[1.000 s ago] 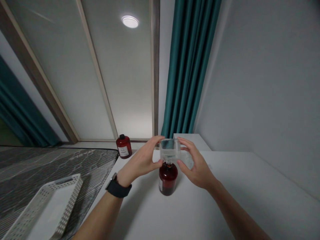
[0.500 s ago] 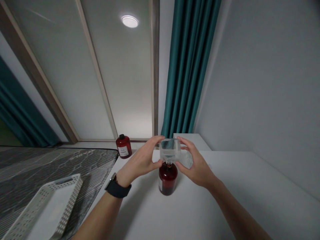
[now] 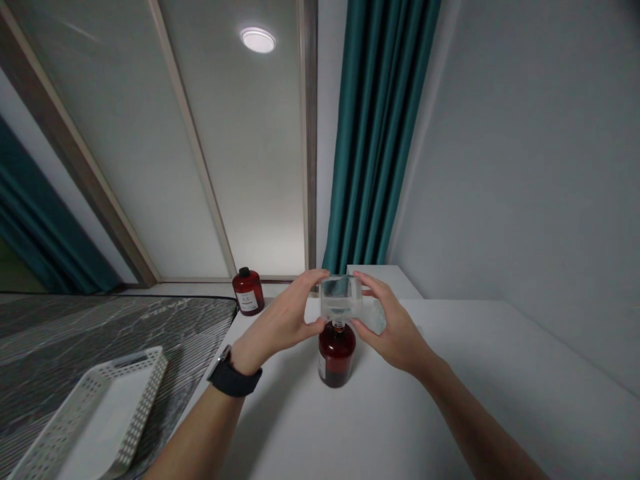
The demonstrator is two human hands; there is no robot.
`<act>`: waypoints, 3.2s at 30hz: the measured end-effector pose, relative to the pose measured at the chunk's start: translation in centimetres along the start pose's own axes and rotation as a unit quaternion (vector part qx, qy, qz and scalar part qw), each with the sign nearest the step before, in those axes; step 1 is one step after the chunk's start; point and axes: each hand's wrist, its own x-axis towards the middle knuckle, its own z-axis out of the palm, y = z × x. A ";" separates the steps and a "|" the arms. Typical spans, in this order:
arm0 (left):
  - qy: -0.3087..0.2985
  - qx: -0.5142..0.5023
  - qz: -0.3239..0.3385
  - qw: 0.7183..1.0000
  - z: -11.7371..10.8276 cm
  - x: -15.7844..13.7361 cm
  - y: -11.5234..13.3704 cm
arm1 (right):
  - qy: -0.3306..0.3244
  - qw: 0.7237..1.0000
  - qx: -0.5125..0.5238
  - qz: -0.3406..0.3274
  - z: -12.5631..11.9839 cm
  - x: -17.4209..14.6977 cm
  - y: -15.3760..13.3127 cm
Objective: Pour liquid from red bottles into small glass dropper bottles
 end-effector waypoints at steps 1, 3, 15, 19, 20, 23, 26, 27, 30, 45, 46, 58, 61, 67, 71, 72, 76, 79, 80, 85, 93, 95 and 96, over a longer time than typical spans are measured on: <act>0.002 0.000 0.003 1.000 0.0 0.0 0.0 | 0.001 1.000 -0.002 -0.002 0.0 0.0 -0.1; 0.005 0.000 0.008 1.000 -0.1 0.0 0.0 | 0.001 1.000 -0.006 -0.006 0.0 0.1 -0.1; 0.006 0.015 0.022 1.000 -0.2 0.2 0.2 | -0.004 1.000 -0.015 -0.015 -0.2 0.2 -0.2; 0.008 0.025 0.032 0.999 -0.1 0.1 0.2 | -0.009 1.000 -0.020 -0.018 -0.2 0.2 -0.1; 0.009 0.029 0.035 0.999 -0.1 0.1 0.1 | -0.011 1.000 -0.022 -0.019 -0.3 0.2 -0.1; 0.008 0.037 0.038 0.999 0.1 0.1 0.0 | -0.017 0.999 -0.026 -0.022 -0.3 0.2 0.0; 0.005 0.037 0.041 0.998 0.1 0.2 0.1 | -0.020 0.999 -0.031 -0.026 -0.3 0.3 0.1; 0.004 0.038 0.043 0.998 0.1 0.2 0.1 | -0.020 0.999 -0.033 -0.027 -0.3 0.3 0.1; 0.004 0.042 0.051 0.998 -0.1 0.3 0.4 | -0.024 0.999 -0.038 -0.027 -0.4 0.4 0.0; 0.001 0.050 0.059 0.997 -0.3 0.2 0.7 | -0.039 0.998 -0.044 -0.029 -0.8 0.6 -0.2; 0.001 0.049 0.061 0.997 -0.2 0.2 0.8 | -0.039 0.998 -0.043 -0.028 -0.8 0.6 -0.2; -0.002 0.056 0.067 0.996 -0.2 0.2 0.8 | -0.040 0.997 -0.038 -0.046 -0.9 0.8 -0.2; 0.002 0.056 0.068 0.996 -0.2 0.2 0.8 | -0.040 0.997 -0.040 -0.051 -0.9 0.7 -0.1; 0.006 0.060 0.076 0.995 -0.1 0.2 0.8 | -0.040 0.997 -0.042 -0.054 -0.9 0.7 0.1; 0.009 0.065 0.077 0.995 -0.1 0.2 0.9 | -0.045 0.997 -0.041 -0.055 -0.9 0.7 0.0; 0.010 0.065 0.077 0.995 -0.1 0.2 0.9 | -0.045 0.997 -0.040 -0.054 -1.0 0.7 0.0; 0.013 0.071 0.080 0.994 0.0 0.2 0.9 | -0.044 0.997 -0.037 -0.049 -1.0 0.7 -0.1; 0.012 0.081 0.081 0.993 0.0 0.2 1.0 | -0.044 0.997 -0.035 -0.051 -0.9 0.8 -0.1; 0.010 0.087 0.081 0.993 -0.1 0.2 1.0 | -0.044 0.997 -0.036 -0.053 -0.9 0.8 -0.1; -0.001 0.103 0.081 0.991 -0.1 0.2 1.1 | -0.051 0.996 -0.045 -0.052 -1.0 0.8 -0.1; -0.005 0.106 0.075 0.992 -0.1 0.2 1.1 | -0.060 0.996 -0.048 -0.047 -1.1 0.7 -0.1; -0.009 0.108 0.072 0.992 -0.1 0.2 1.1 | -0.065 0.996 -0.049 -0.043 -1.1 0.7 0.0; -0.011 0.109 0.070 0.992 -0.1 0.2 1.1 | -0.066 0.996 -0.048 -0.042 -1.1 0.8 0.0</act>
